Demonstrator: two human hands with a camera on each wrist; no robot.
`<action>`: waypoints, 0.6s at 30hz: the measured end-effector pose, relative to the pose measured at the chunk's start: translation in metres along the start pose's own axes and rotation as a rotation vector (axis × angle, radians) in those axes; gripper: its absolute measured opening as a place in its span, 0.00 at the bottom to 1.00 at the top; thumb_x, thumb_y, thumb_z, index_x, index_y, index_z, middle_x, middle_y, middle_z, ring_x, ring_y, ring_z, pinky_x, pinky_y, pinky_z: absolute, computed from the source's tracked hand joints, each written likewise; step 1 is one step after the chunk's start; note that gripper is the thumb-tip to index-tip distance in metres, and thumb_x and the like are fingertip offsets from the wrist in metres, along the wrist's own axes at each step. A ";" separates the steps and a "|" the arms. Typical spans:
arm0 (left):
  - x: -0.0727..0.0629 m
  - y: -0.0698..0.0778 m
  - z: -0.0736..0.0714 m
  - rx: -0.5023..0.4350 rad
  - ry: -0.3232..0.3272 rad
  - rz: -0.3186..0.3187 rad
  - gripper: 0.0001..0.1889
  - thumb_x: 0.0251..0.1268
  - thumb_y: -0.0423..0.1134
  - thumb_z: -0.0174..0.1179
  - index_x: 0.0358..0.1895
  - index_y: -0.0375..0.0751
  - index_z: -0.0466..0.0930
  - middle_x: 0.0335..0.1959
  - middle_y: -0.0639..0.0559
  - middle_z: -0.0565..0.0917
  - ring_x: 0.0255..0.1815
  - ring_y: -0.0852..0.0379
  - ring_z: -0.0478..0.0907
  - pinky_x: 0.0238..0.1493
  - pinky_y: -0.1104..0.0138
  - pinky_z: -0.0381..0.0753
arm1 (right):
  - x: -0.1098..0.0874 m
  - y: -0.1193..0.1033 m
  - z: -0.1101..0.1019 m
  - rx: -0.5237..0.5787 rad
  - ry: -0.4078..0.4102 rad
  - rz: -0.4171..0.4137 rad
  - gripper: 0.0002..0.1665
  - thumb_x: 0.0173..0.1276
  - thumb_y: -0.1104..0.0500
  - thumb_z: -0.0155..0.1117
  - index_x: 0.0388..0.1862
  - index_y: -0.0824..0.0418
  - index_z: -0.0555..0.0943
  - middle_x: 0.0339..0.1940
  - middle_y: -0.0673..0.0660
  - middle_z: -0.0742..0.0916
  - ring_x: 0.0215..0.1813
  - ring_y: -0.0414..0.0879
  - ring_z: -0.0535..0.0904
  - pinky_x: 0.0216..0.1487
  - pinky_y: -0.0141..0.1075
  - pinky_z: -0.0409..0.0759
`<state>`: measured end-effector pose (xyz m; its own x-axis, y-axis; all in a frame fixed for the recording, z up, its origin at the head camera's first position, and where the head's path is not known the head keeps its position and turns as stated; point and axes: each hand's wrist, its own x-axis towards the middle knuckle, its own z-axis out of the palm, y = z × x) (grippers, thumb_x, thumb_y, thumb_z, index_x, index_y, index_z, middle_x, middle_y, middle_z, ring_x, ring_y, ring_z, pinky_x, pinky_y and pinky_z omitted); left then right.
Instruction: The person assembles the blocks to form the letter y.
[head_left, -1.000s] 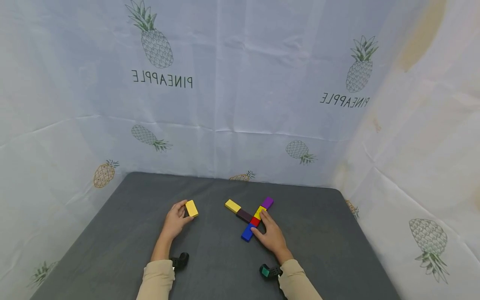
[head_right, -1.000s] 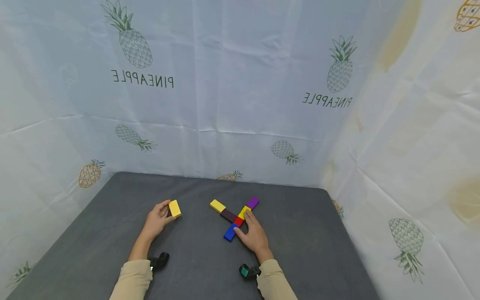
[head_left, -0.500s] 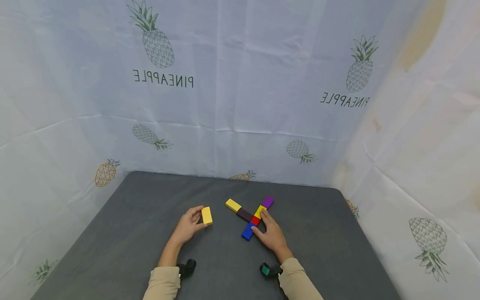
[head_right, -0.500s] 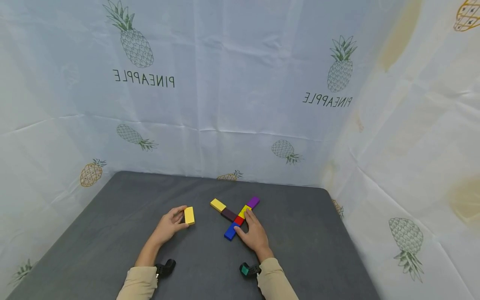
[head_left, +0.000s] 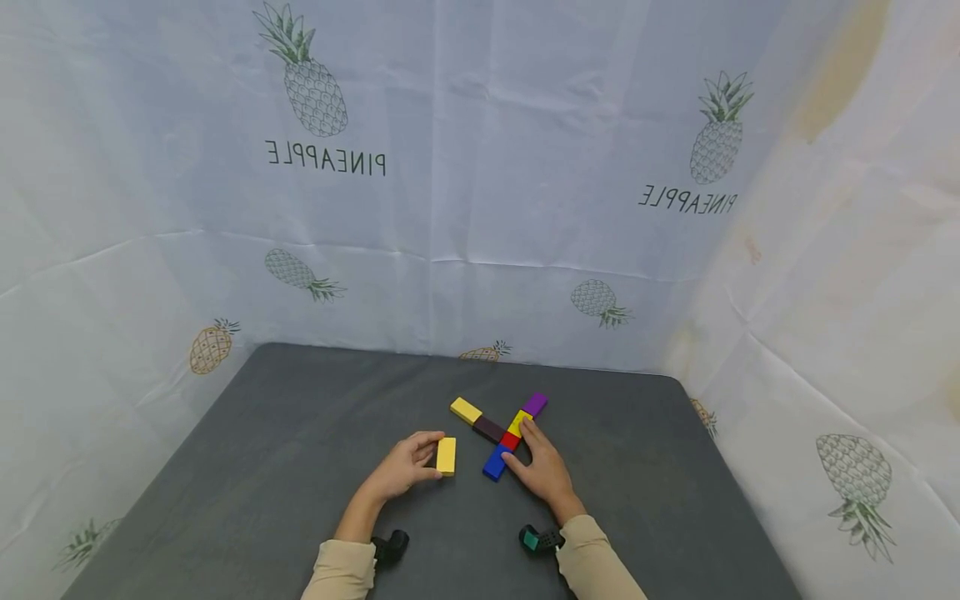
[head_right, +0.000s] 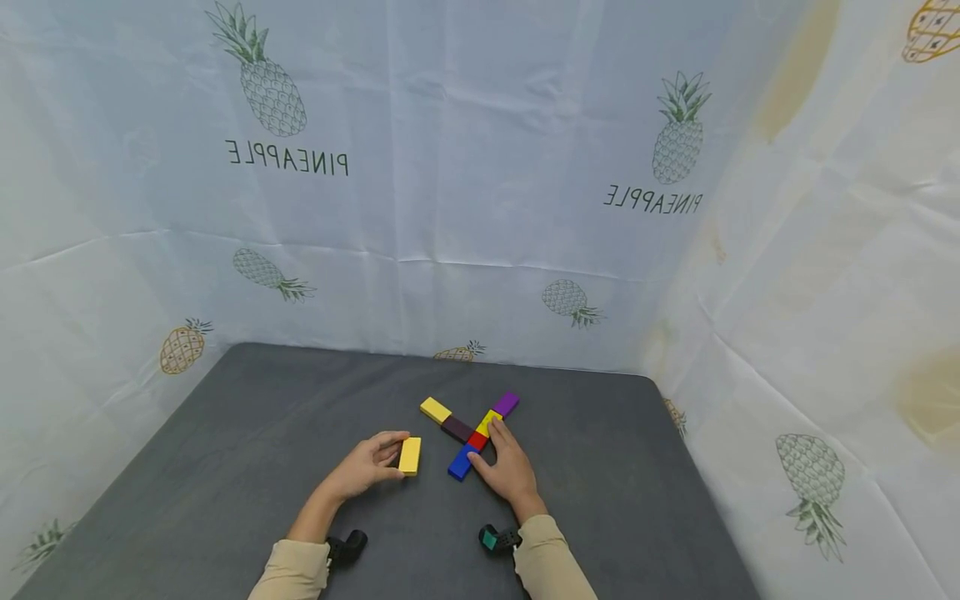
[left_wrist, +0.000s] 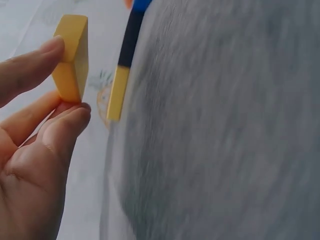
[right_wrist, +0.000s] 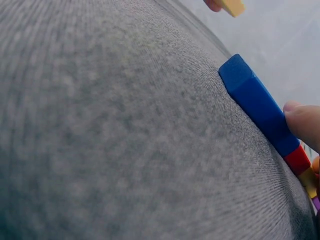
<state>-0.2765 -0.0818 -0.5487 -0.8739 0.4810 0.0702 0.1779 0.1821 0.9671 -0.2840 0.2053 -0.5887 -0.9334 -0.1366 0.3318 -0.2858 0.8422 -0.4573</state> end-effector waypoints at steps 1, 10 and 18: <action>0.001 0.000 0.003 -0.002 -0.021 0.000 0.35 0.57 0.29 0.65 0.68 0.25 0.60 0.68 0.31 0.63 0.71 0.35 0.57 0.67 0.55 0.63 | 0.000 0.000 0.000 -0.004 0.007 -0.006 0.45 0.65 0.33 0.54 0.70 0.63 0.66 0.70 0.60 0.70 0.69 0.58 0.67 0.64 0.55 0.69; 0.009 0.006 0.026 -0.014 -0.191 -0.043 0.35 0.54 0.24 0.65 0.66 0.24 0.62 0.66 0.31 0.64 0.71 0.35 0.57 0.67 0.52 0.64 | 0.003 0.000 -0.001 0.001 -0.057 0.066 0.45 0.62 0.35 0.60 0.70 0.61 0.66 0.72 0.58 0.69 0.71 0.56 0.65 0.67 0.54 0.67; 0.013 0.007 0.037 0.054 -0.270 -0.095 0.33 0.54 0.26 0.66 0.65 0.28 0.65 0.65 0.36 0.67 0.70 0.37 0.61 0.66 0.53 0.67 | 0.003 0.001 -0.001 -0.017 -0.062 0.070 0.46 0.62 0.35 0.60 0.71 0.60 0.66 0.72 0.58 0.69 0.72 0.56 0.65 0.67 0.53 0.67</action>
<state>-0.2699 -0.0429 -0.5503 -0.7372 0.6690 -0.0950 0.1307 0.2792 0.9513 -0.2869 0.2063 -0.5877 -0.9627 -0.1088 0.2476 -0.2164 0.8592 -0.4636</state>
